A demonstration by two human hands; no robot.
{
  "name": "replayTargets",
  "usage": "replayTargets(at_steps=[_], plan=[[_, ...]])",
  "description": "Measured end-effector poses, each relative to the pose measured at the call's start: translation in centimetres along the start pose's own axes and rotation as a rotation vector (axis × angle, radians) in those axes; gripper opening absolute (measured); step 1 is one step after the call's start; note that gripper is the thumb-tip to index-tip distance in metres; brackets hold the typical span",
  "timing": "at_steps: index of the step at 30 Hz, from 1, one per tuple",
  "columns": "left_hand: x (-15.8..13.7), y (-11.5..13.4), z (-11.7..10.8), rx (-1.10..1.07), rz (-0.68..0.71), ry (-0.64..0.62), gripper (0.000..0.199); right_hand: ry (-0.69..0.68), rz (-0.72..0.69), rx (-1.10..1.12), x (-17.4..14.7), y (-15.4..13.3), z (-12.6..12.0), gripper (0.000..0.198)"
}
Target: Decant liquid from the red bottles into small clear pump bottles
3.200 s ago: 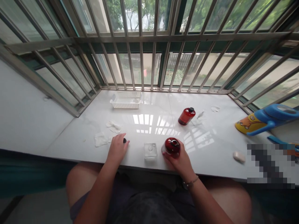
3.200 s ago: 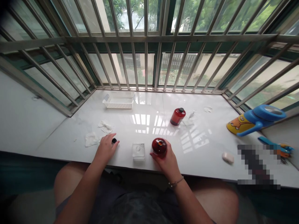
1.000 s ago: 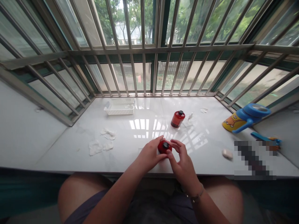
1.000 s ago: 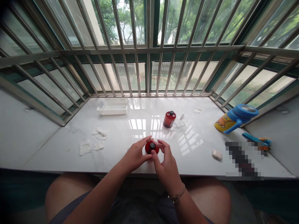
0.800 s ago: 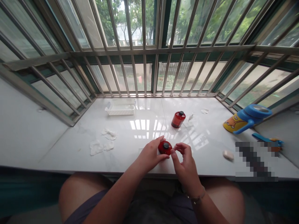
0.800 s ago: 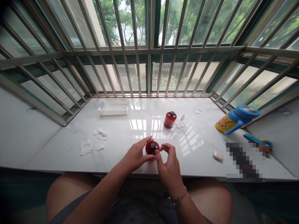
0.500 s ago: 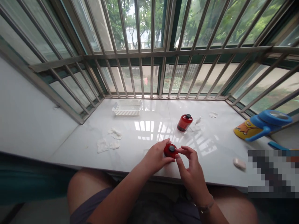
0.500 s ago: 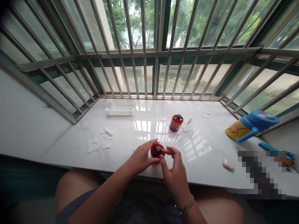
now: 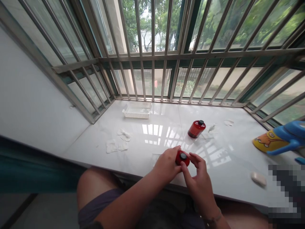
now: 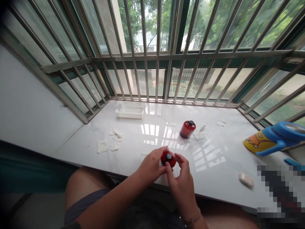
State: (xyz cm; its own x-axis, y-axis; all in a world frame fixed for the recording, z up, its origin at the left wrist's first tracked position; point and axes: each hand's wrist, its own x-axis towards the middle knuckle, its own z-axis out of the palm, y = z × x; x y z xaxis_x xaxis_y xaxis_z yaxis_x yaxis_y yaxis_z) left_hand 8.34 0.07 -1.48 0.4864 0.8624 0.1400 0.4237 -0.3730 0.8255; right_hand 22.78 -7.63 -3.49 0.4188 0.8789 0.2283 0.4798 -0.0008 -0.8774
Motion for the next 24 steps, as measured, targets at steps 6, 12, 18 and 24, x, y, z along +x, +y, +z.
replayTargets(at_steps=[6,12,18,24], plan=[[-0.1,-1.1,1.0,0.088,0.163,0.012,0.085,0.035,-0.073,-0.062,1.7,0.5,-0.1,0.050],[-1.2,-1.1,-2.0,0.027,0.211,-0.141,0.107,0.034,-0.017,-0.111,2.3,0.8,-1.6,0.056],[-0.8,-3.7,-7.8,0.190,0.223,0.160,0.041,0.111,-0.007,-0.258,3.0,1.9,-5.3,0.058],[0.6,-13.6,-17.5,0.744,-0.174,0.243,0.047,0.259,0.041,-0.427,4.4,4.7,-9.3,0.065]])
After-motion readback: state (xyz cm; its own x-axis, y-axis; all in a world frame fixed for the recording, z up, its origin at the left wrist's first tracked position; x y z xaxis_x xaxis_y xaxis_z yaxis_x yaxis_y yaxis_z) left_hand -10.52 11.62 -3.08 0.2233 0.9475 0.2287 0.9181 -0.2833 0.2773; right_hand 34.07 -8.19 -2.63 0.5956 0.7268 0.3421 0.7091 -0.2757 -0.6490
